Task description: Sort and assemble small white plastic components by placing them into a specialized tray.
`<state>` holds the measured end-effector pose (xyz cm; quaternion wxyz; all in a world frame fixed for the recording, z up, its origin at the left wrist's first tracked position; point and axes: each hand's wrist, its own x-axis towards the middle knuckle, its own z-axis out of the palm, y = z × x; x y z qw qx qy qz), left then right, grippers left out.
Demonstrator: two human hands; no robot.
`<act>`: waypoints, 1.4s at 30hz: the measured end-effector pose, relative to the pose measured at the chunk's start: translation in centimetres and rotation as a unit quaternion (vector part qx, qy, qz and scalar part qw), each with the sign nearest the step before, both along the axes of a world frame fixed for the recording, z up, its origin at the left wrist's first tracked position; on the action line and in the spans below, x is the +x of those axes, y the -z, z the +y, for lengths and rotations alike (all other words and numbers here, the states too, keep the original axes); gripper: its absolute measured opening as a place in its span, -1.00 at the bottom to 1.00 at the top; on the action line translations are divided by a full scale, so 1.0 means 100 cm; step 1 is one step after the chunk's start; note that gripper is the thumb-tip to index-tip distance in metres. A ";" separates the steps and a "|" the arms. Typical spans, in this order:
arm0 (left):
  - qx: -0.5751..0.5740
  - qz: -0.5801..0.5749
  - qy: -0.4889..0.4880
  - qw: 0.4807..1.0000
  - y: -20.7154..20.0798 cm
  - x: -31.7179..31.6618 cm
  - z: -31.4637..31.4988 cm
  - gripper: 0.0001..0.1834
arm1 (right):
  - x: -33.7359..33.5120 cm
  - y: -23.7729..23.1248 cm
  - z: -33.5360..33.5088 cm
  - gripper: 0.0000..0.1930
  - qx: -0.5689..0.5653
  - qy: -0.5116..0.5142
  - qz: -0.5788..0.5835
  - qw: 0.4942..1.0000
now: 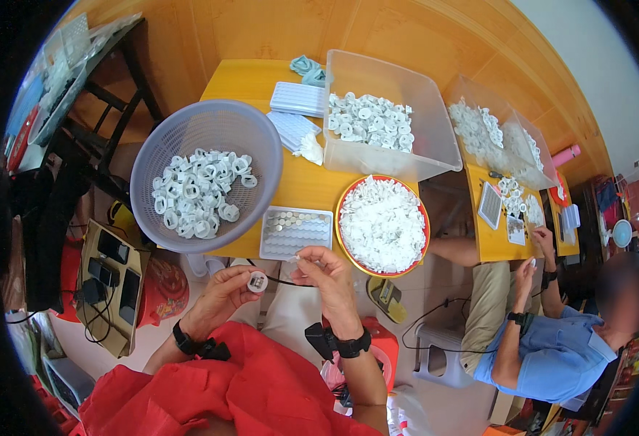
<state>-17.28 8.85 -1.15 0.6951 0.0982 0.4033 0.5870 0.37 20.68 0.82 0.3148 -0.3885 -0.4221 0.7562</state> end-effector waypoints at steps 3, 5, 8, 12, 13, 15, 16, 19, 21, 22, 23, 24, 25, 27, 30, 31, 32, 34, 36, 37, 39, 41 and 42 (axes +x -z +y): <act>0.001 -0.001 0.000 1.000 0.002 0.000 -0.001 -0.76 | 0.003 -0.001 -0.002 -0.88 -0.036 -0.024 0.044 0.998; 0.000 0.003 0.005 1.000 -0.002 0.000 -0.001 -0.74 | 0.004 -0.001 -0.003 -0.89 -0.069 -0.041 0.084 0.993; -0.002 0.005 0.013 1.000 -0.002 0.001 -0.001 -0.73 | 0.005 0.000 -0.005 -0.88 -0.107 -0.054 0.117 0.986; -0.001 0.003 0.013 1.000 -0.002 0.001 -0.002 -0.72 | 0.007 0.000 -0.009 -0.88 -0.112 -0.057 0.138 0.982; -0.001 0.003 0.012 1.000 -0.002 0.001 -0.003 -0.72 | 0.007 0.001 -0.010 -0.88 -0.088 -0.063 0.134 0.985; 0.008 0.005 0.018 1.000 -0.002 0.001 -0.004 -0.72 | 0.005 -0.002 -0.013 -0.88 -0.060 -0.068 0.112 0.990; 0.007 0.006 0.016 1.000 -0.003 0.001 -0.004 -0.72 | 0.003 -0.005 -0.015 -0.88 -0.031 -0.071 0.089 0.993; 0.011 0.011 0.028 0.999 -0.007 0.003 -0.002 -0.71 | -0.005 -0.021 -0.023 -0.88 0.020 -0.057 0.042 0.997; 0.017 0.007 0.034 0.999 -0.011 0.004 -0.001 -0.71 | -0.005 -0.021 -0.025 -0.87 0.032 -0.068 0.032 0.997; 0.015 0.008 0.031 0.999 -0.010 0.005 -0.001 -0.71 | -0.005 -0.020 -0.026 -0.85 0.045 -0.075 0.020 0.996; 0.022 0.004 0.029 0.999 -0.008 0.005 -0.002 -0.72 | -0.004 -0.019 -0.026 -0.85 0.044 -0.078 0.021 0.996; 0.029 -0.001 0.027 0.999 -0.008 0.005 -0.002 -0.72 | -0.003 -0.019 -0.026 -0.84 0.051 -0.089 0.012 0.995; 0.028 -0.001 0.025 0.999 -0.008 0.005 -0.002 -0.72 | -0.003 -0.019 -0.026 -0.82 0.058 -0.100 0.003 0.993; 0.023 0.003 0.023 0.999 -0.008 0.005 -0.002 -0.74 | -0.005 -0.016 -0.028 -0.82 0.074 -0.094 0.006 0.993; 0.024 -0.004 0.029 0.999 -0.010 0.004 -0.002 -0.74 | -0.008 -0.016 -0.032 -0.83 0.160 -0.093 -0.022 0.982; 0.024 -0.004 0.028 0.999 -0.009 0.004 -0.002 -0.74 | -0.009 -0.017 -0.033 -0.83 0.228 -0.098 -0.050 0.967; 0.021 -0.007 0.026 0.999 -0.007 0.005 -0.002 -0.74 | -0.011 -0.018 -0.035 -0.83 0.228 -0.099 -0.051 0.967; 0.018 -0.012 0.024 0.999 -0.003 0.005 -0.002 -0.74 | -0.015 -0.023 -0.039 -0.82 0.295 -0.105 -0.093 0.945; 0.025 -0.008 0.037 0.999 -0.001 0.004 -0.002 -0.74 | -0.017 -0.027 -0.042 -0.82 0.320 -0.105 -0.116 0.934; 0.025 -0.008 0.037 0.999 -0.001 0.005 -0.001 -0.74 | -0.018 -0.028 -0.042 -0.81 0.346 -0.106 -0.137 0.922; 0.025 -0.005 0.036 0.999 -0.004 0.006 -0.001 -0.73 | -0.018 -0.033 -0.042 -0.82 0.346 -0.113 -0.153 0.919; 0.028 -0.004 0.042 0.999 -0.002 0.006 -0.001 -0.74 | -0.018 -0.036 -0.041 -0.82 0.346 -0.120 -0.168 0.915; 0.031 -0.003 0.048 0.998 -0.001 0.006 -0.001 -0.74 | -0.018 -0.036 -0.041 -0.83 0.351 -0.122 -0.170 0.912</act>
